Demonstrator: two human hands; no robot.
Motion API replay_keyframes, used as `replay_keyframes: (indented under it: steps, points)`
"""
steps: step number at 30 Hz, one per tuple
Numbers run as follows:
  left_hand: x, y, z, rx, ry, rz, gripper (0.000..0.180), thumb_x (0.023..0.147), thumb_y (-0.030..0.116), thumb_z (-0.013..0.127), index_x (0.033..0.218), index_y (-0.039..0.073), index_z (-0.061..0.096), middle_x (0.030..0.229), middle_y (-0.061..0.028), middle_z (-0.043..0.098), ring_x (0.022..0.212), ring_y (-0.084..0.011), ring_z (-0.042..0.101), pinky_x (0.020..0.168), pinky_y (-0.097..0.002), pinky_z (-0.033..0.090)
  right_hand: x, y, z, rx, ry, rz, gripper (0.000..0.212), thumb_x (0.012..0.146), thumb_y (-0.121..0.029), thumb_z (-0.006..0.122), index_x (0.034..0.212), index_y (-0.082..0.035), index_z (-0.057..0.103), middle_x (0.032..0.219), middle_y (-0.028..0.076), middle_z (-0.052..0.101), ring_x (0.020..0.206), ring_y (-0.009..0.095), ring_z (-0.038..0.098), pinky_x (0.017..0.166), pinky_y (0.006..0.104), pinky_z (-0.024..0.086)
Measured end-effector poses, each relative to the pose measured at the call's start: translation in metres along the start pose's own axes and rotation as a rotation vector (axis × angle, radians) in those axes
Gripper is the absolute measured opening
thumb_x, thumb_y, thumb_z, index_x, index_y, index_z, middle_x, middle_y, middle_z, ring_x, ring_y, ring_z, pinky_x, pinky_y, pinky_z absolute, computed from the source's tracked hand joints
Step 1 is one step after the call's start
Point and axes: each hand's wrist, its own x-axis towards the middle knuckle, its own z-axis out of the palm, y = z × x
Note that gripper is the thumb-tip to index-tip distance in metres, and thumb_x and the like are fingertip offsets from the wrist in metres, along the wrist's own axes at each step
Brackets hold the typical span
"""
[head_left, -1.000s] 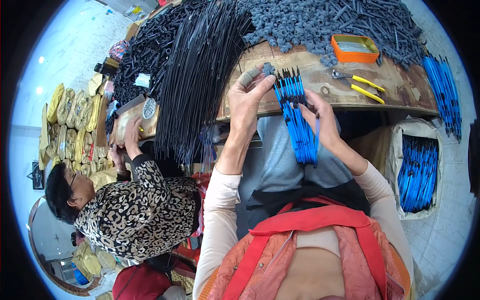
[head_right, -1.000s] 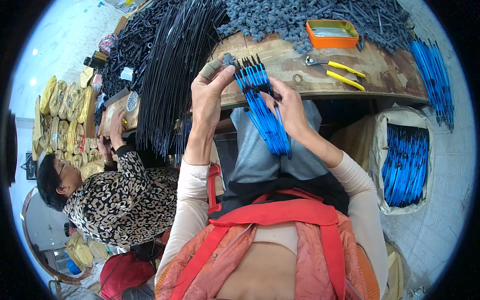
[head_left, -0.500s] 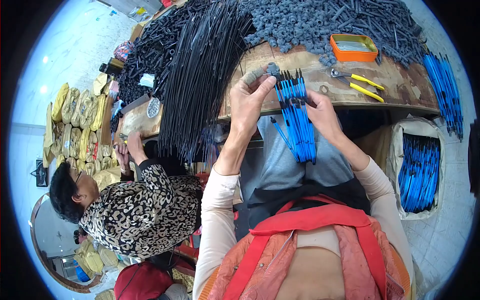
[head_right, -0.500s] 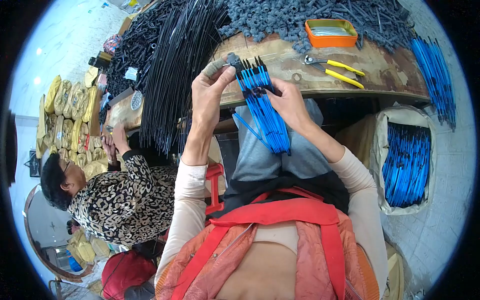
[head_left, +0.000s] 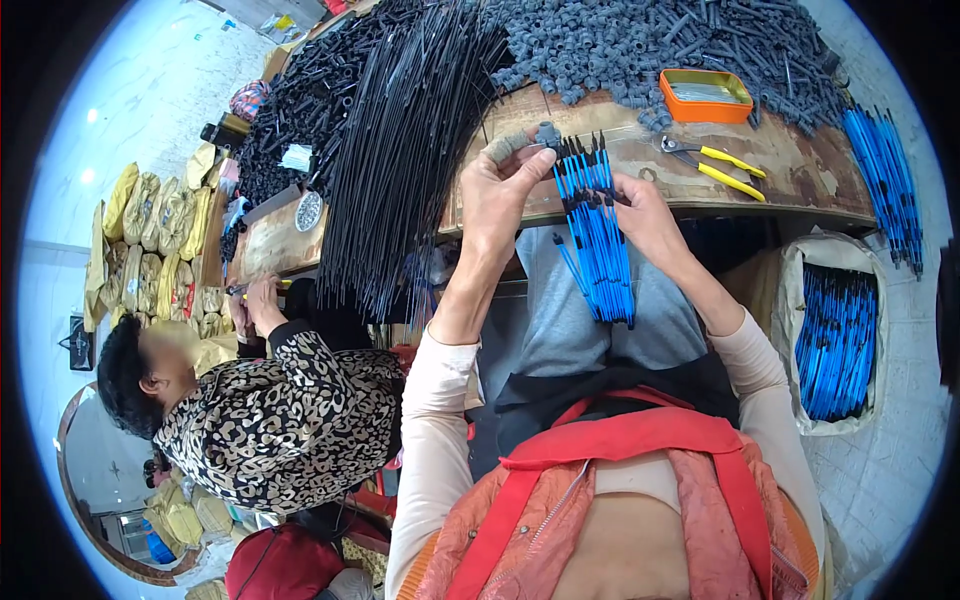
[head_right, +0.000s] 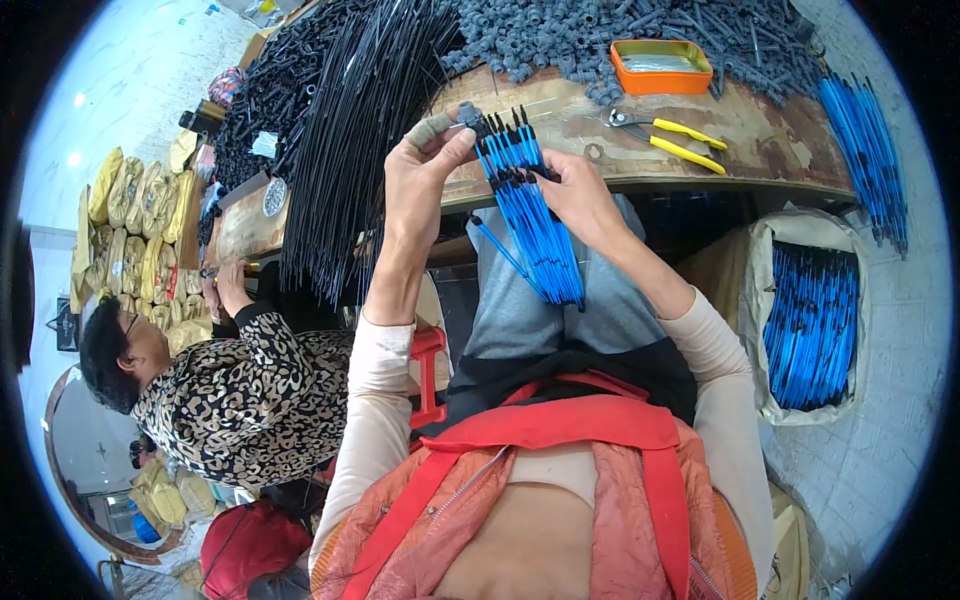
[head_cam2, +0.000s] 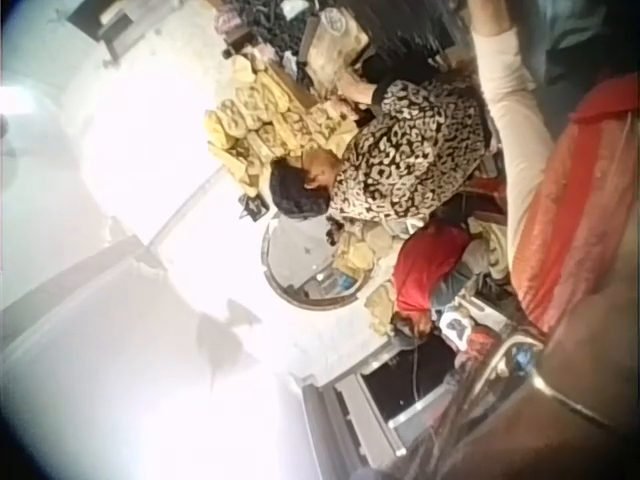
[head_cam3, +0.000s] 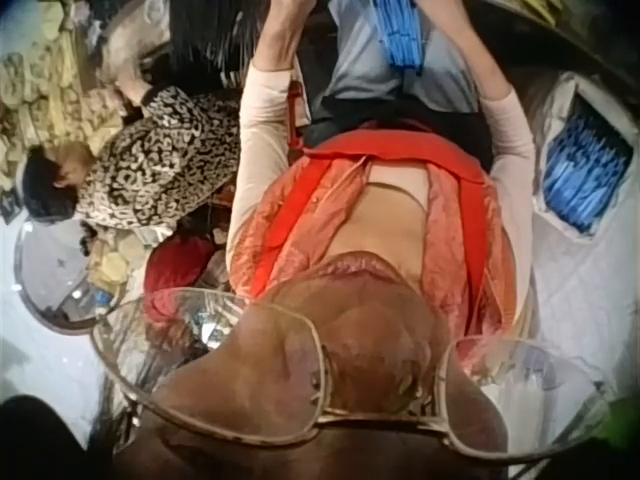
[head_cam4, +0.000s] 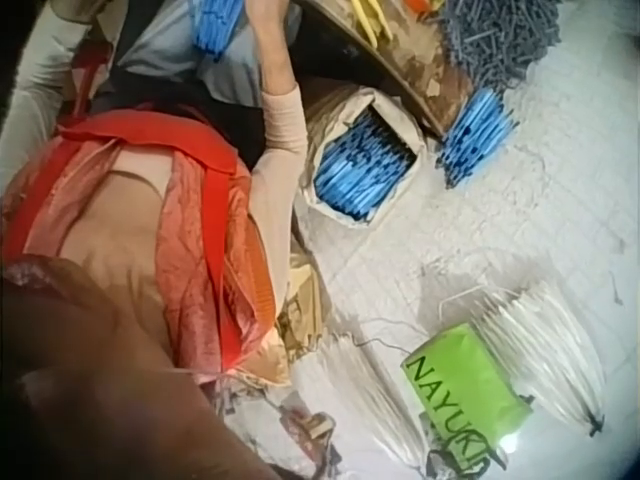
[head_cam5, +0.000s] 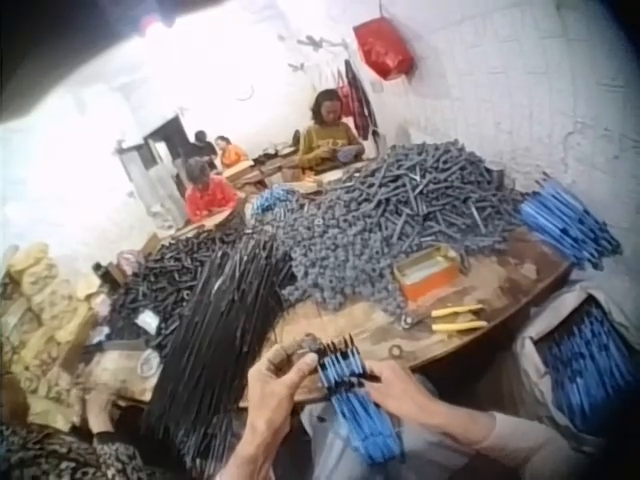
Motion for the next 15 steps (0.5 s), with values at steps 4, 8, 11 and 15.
replay_keyframes:
  steps: [4,8,11,15]
  points:
    - [-0.001,0.003,0.000,-0.031,0.004,-0.020,0.043,0.084,0.007,0.074,0.121,-0.007,0.059,0.101,-0.0129,0.068,0.089,-0.0150,0.066,0.083,-0.0283,0.054,0.001,-0.008,-0.001,-0.068,-0.034,0.022,0.022,0.093,-0.016,0.060,0.110,-0.004,0.068,0.092,-0.002,0.069,0.083,0.004,0.060,0.076,0.0230,0.049]
    - [0.001,-0.003,0.005,-0.040,-0.027,-0.033,0.041,0.085,0.007,0.071,0.122,-0.007,0.059,0.104,-0.0134,0.068,0.090,-0.0154,0.065,0.083,-0.0282,0.053,-0.002,-0.014,-0.006,-0.016,-0.077,-0.003,0.024,0.094,-0.019,0.059,0.110,-0.002,0.067,0.092,-0.001,0.068,0.084,0.004,0.060,0.077,0.0236,0.049]
    - [0.004,-0.006,0.011,0.022,-0.055,-0.004,0.039,0.088,0.008,0.068,0.123,-0.007,0.058,0.106,-0.0128,0.067,0.093,-0.0152,0.064,0.085,-0.0283,0.052,0.000,-0.010,-0.009,-0.055,-0.071,-0.041,0.026,0.096,-0.021,0.058,0.111,-0.002,0.066,0.094,0.000,0.068,0.086,0.005,0.059,0.079,0.0239,0.049]
    - [0.003,-0.001,0.012,0.052,-0.105,0.032,0.030,0.094,0.011,0.061,0.119,-0.006,0.060,0.108,-0.0102,0.067,0.095,-0.0144,0.064,0.089,-0.0300,0.051,0.000,-0.010,-0.016,-0.038,-0.116,-0.024,0.026,0.097,-0.020,0.055,0.111,-0.001,0.065,0.095,0.000,0.067,0.088,0.005,0.058,0.080,0.0239,0.048]
